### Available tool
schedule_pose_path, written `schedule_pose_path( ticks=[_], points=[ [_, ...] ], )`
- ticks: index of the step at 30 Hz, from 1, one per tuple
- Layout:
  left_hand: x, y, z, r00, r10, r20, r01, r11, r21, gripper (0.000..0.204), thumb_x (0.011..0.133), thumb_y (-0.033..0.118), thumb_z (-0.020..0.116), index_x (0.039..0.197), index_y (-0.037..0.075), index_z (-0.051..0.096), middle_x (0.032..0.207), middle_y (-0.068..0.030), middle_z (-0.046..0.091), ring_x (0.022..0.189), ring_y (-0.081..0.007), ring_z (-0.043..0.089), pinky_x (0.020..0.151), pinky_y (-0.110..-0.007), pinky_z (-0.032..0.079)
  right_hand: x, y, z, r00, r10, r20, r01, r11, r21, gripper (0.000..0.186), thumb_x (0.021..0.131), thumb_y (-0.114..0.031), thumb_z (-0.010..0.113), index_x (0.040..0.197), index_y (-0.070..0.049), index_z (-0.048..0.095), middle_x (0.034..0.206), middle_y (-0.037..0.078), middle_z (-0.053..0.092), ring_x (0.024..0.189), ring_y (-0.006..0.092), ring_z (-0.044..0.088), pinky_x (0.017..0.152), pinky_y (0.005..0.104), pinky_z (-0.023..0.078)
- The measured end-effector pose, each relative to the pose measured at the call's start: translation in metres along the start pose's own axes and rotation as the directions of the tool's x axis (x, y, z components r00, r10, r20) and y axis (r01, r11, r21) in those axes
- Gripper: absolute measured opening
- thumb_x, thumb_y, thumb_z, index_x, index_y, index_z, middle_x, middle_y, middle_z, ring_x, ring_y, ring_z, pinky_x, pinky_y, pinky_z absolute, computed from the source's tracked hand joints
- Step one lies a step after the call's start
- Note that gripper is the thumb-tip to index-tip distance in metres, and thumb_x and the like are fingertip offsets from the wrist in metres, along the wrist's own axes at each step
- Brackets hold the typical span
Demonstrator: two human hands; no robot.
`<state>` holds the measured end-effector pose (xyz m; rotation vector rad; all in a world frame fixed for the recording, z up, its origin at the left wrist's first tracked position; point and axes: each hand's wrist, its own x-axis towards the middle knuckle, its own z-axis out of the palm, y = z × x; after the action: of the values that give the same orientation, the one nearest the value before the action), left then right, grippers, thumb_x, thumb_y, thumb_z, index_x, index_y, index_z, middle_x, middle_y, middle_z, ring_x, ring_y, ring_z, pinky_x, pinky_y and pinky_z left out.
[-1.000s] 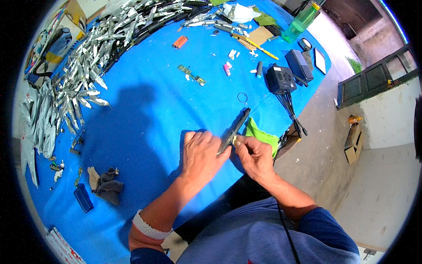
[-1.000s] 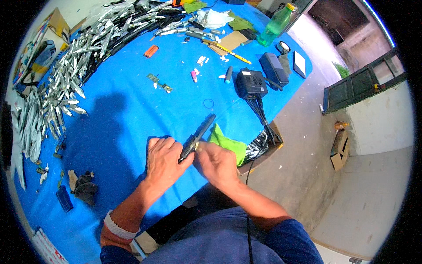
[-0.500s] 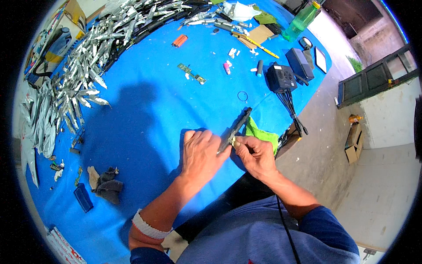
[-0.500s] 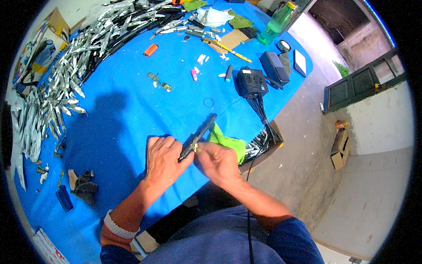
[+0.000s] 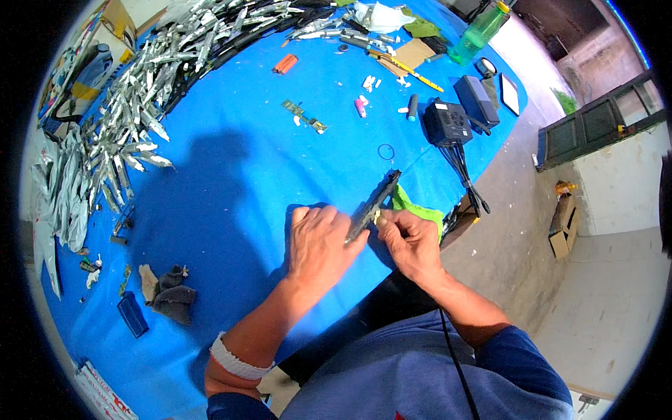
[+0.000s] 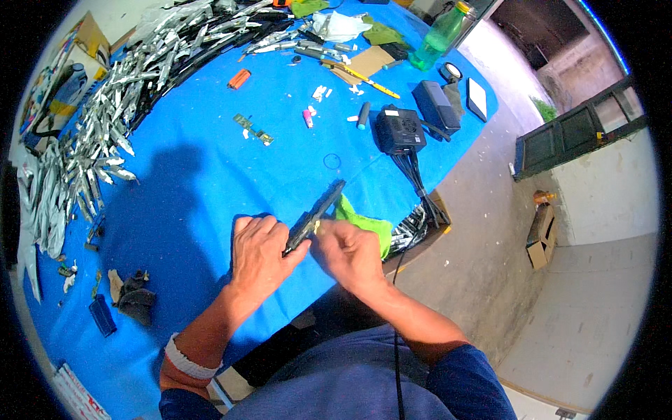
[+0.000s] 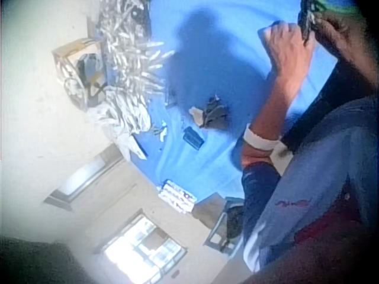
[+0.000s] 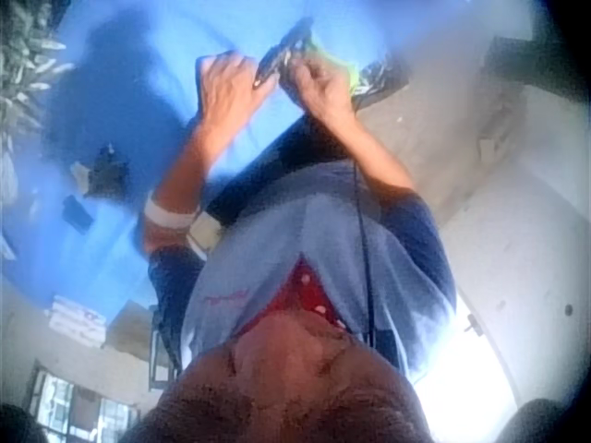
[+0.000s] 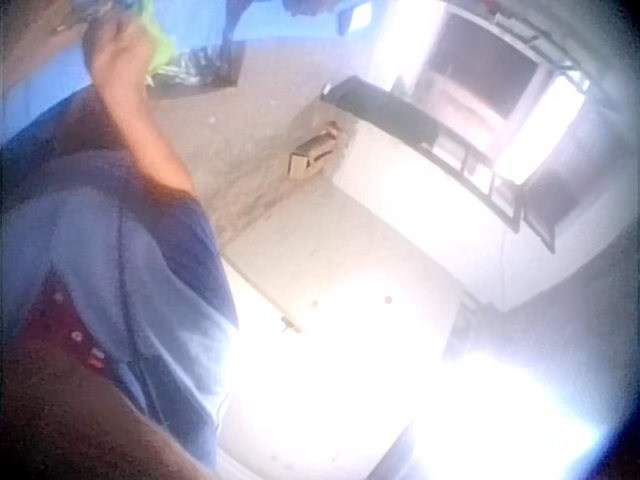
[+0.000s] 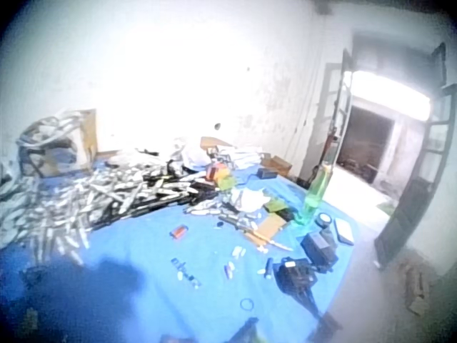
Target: The person uses a soldering iron to work on a small electronic component held in their left hand. They briefly pick up a green bottle and pour liquid onto the component before continuing to solder. The workspace is cluttered with various electronic parts and tools.
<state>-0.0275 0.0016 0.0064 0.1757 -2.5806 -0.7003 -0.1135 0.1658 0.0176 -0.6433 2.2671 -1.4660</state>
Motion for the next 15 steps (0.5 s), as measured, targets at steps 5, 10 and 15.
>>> schedule_pose_path(
  ticks=[5,10,15],
  points=[
    [0.000,-0.001,0.001,1.000,0.008,-0.002,-0.008,1.000,0.002,0.034,0.077,0.030,0.083,0.068,0.008,0.059,0.073,-0.0102,0.056,0.074,-0.0311,0.057,0.077,-0.045,0.039,-0.005,0.004,0.001,0.994,-0.090,0.059,0.091,0.996,-0.009,0.018,0.100,-0.012,0.068,0.104,0.005,0.072,0.080,0.000,0.067,0.073,0.0066,0.057,0.064,0.0247,0.048],
    [0.000,0.000,0.001,1.000,0.004,-0.016,-0.004,1.000,-0.010,0.034,0.076,0.030,0.083,0.068,0.008,0.058,0.072,-0.0099,0.056,0.074,-0.0309,0.057,0.076,-0.045,0.038,0.000,-0.003,0.002,0.999,-0.033,-0.036,0.032,0.999,-0.033,0.020,0.100,-0.014,0.069,0.103,0.005,0.073,0.075,0.001,0.068,0.070,0.0065,0.059,0.062,0.0248,0.048],
    [0.000,0.001,0.000,1.000,-0.009,-0.011,0.009,1.000,-0.013,0.033,0.076,0.029,0.083,0.068,0.008,0.058,0.072,-0.0096,0.056,0.074,-0.0306,0.057,0.077,-0.044,0.039,-0.001,-0.003,0.001,0.999,-0.042,-0.023,0.040,0.998,-0.055,0.019,0.100,-0.014,0.069,0.104,0.004,0.073,0.075,0.002,0.068,0.070,0.0066,0.059,0.062,0.0250,0.048]
  ],
)
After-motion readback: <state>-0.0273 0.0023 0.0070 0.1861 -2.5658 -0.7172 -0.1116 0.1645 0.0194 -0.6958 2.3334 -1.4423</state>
